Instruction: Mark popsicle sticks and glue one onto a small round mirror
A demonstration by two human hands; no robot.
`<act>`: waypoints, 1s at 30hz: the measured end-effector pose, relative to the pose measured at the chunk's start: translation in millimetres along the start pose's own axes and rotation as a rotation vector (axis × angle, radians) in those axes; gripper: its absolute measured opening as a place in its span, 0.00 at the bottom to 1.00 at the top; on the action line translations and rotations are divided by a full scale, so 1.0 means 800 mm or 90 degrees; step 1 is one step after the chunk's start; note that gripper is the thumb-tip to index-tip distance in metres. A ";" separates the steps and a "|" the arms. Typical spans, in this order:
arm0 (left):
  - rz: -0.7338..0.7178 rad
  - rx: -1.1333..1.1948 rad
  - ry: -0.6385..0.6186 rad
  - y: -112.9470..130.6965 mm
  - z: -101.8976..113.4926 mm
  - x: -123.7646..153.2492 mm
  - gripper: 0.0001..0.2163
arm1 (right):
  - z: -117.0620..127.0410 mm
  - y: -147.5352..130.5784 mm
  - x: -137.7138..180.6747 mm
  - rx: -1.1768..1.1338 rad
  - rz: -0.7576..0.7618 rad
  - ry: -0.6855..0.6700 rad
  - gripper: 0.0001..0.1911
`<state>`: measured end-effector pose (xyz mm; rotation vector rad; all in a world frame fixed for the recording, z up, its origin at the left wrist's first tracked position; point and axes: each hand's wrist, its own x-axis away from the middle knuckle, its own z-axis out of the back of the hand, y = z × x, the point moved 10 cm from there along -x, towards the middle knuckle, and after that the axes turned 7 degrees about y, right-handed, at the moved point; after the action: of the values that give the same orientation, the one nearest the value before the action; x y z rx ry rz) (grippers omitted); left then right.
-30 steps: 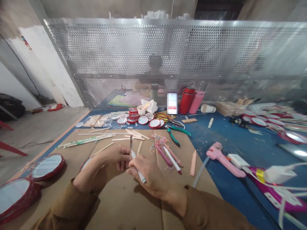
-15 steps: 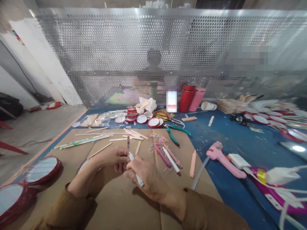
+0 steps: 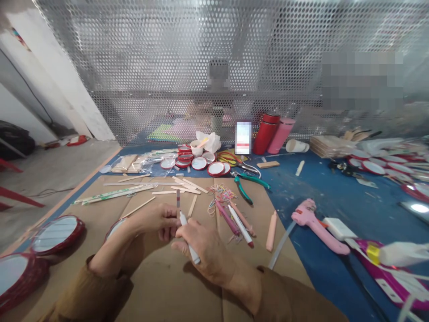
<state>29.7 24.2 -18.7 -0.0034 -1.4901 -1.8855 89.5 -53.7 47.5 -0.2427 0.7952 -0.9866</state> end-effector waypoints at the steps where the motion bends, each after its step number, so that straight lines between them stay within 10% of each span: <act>1: 0.000 0.003 0.001 0.000 0.000 0.000 0.08 | -0.001 0.001 0.001 0.002 -0.001 -0.002 0.15; 30: 0.007 0.003 0.029 -0.004 0.003 0.002 0.12 | -0.005 -0.007 -0.004 0.092 0.022 -0.042 0.07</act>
<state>25.7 25.3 -20.0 0.0325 -1.4617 -1.8605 82.0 -53.9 49.2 -0.1363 0.6620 -0.9943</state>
